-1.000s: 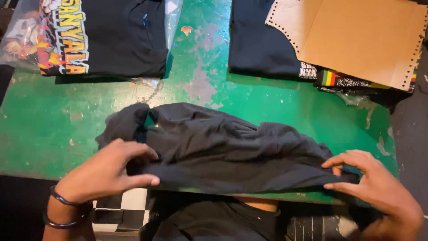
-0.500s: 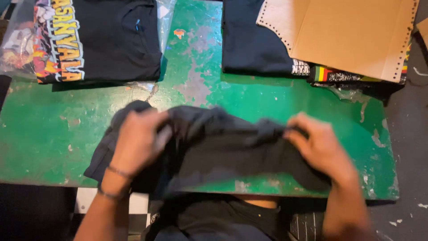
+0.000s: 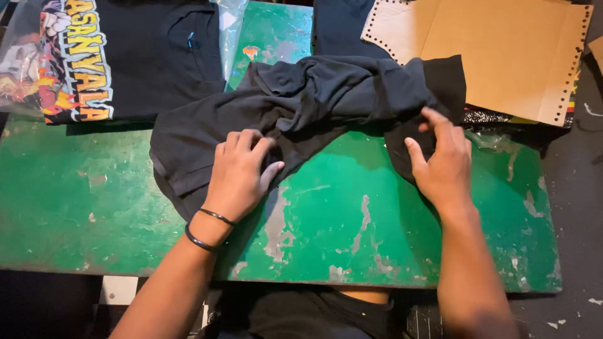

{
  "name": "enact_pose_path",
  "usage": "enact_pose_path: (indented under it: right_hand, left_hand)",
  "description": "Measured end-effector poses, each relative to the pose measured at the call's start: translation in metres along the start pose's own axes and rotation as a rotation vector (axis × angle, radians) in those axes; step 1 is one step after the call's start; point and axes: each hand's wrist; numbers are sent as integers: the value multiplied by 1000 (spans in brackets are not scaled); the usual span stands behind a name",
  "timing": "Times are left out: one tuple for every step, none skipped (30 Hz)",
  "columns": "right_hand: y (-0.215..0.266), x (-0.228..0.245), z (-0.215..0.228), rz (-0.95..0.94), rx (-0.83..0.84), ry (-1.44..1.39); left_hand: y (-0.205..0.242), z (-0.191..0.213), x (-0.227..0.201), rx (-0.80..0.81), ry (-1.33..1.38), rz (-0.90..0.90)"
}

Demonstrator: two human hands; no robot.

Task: Folding t-shirts and placing them into plastic bags for packaging

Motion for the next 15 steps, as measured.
enact_pose_path:
  right_hand:
    - [-1,-17,-9,0,-4,50]
    - [1,-34,-16,-3,-8,103]
    - [1,-44,-20,-8,-8,105]
    - [-1,-53,-24,-7,-8,148]
    - [-3,-62,-28,-7,-9,191]
    - [-5,-49,-21,-3,-17,191]
    - [-6,-36,-14,-28,-14,100]
    - [-5,-23,-7,-53,-5,7]
    - [-8,-12,-7,-50,-6,7]
    - [-10,-2,-6,-21,0,47]
    - [-12,8,-5,7,5,87]
    - [-13,-6,-18,1,0,87]
    - [-14,-21,-30,28,-65,154]
    - [-19,-36,-42,54,-136,222]
    - [-15,-31,-28,47,-148,223]
  left_hand:
    - [1,-4,4,-53,-34,-21]
    - [3,-7,6,-104,-65,-45]
    - [4,-7,8,-102,-62,-48]
    - [3,-7,11,-131,-54,-43]
    - [3,-7,13,-160,-46,-38]
    - [2,-6,13,-167,-49,-41]
    - [1,-6,13,-134,-31,-73]
    - [3,-5,12,-96,-11,-102]
    - [2,-4,12,-99,-12,-101]
    - [1,-2,12,-77,38,-118]
    - [0,-1,11,-55,88,-135]
    - [2,1,12,-55,87,-144]
    - [3,3,13,-66,111,-121]
    - [1,7,16,-80,132,-104]
    - [6,15,16,-83,129,-117]
Point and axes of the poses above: each hand's wrist, its own y-axis away from the middle knuckle, its own z-axis out of the back of the hand, x = y × z, and after that the axes turned 15 degrees about -z, right-handed
